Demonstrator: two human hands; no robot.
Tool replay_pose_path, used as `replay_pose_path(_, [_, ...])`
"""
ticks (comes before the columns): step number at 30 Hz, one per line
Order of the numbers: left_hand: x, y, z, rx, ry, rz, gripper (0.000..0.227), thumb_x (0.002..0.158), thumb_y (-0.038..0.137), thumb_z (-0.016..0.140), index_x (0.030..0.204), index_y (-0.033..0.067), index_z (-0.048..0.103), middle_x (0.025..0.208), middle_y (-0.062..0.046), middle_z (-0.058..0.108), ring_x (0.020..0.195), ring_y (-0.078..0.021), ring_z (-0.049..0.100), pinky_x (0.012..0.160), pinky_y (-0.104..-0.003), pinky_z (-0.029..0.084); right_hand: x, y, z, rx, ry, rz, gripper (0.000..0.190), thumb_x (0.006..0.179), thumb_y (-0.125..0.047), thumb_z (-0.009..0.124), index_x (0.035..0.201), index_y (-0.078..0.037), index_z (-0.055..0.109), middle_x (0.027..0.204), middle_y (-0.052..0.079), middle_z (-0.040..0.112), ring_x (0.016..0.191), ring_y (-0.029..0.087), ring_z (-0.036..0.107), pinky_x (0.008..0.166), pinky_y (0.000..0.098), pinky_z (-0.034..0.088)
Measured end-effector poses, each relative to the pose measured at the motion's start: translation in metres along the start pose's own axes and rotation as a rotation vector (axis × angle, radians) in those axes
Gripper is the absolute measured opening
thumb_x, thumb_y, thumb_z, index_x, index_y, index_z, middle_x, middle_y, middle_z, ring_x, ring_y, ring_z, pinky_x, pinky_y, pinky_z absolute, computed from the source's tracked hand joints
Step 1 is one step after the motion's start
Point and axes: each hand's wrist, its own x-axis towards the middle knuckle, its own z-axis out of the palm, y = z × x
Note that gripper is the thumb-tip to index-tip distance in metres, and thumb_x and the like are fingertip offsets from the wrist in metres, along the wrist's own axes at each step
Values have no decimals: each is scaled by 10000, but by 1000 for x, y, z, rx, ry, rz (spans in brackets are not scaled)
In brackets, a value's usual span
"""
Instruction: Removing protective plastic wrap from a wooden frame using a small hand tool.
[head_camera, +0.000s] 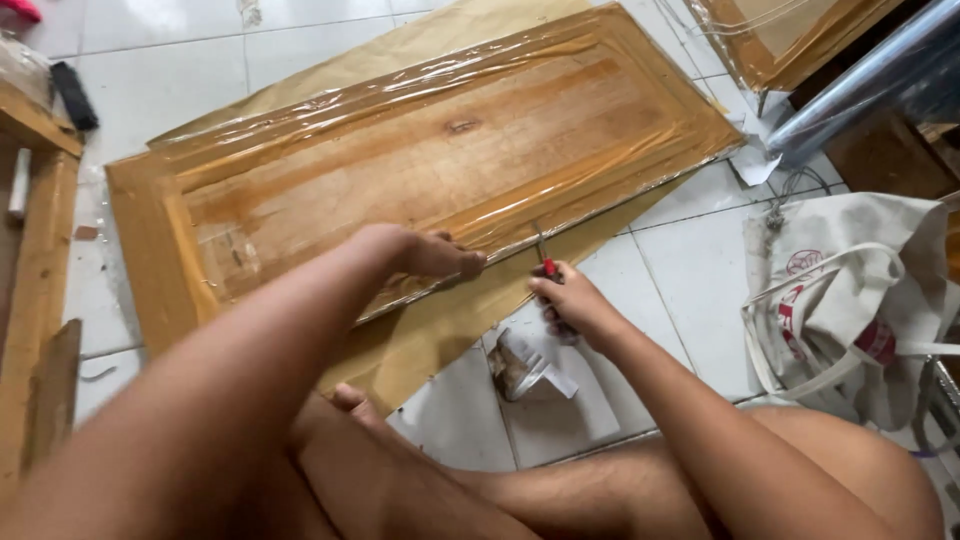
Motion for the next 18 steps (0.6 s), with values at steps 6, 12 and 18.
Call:
replay_pose_path(6, [-32, -45, 36, 180, 461, 446, 699, 643, 185, 840, 1326, 332, 831, 1529, -121, 706, 1414, -435, 679, 1175, -537, 572, -42, 1, 6, -62, 113, -65, 449, 1011, -241, 774, 1425, -76, 719, 864, 129, 697, 643, 218, 682, 482, 346, 596])
replay_pose_path(12, [-49, -42, 26, 37, 624, 306, 397, 627, 251, 972, 1017, 277, 902, 1067, 9, 867, 1137, -296, 817, 1001, -464, 666, -39, -6, 23, -147, 160, -138, 432, 1012, -299, 760, 1399, -108, 748, 864, 132, 745, 598, 244, 713, 516, 363, 627])
replay_pose_path(18, [15, -44, 21, -16, 616, 252, 212, 849, 248, 715, 979, 292, 877, 904, 46, 862, 604, -156, 814, 710, -342, 712, -34, -5, 30, -419, 126, -124, 471, 1022, -315, 727, 1482, -217, 726, 951, 100, 849, 805, 245, 794, 789, 413, 656])
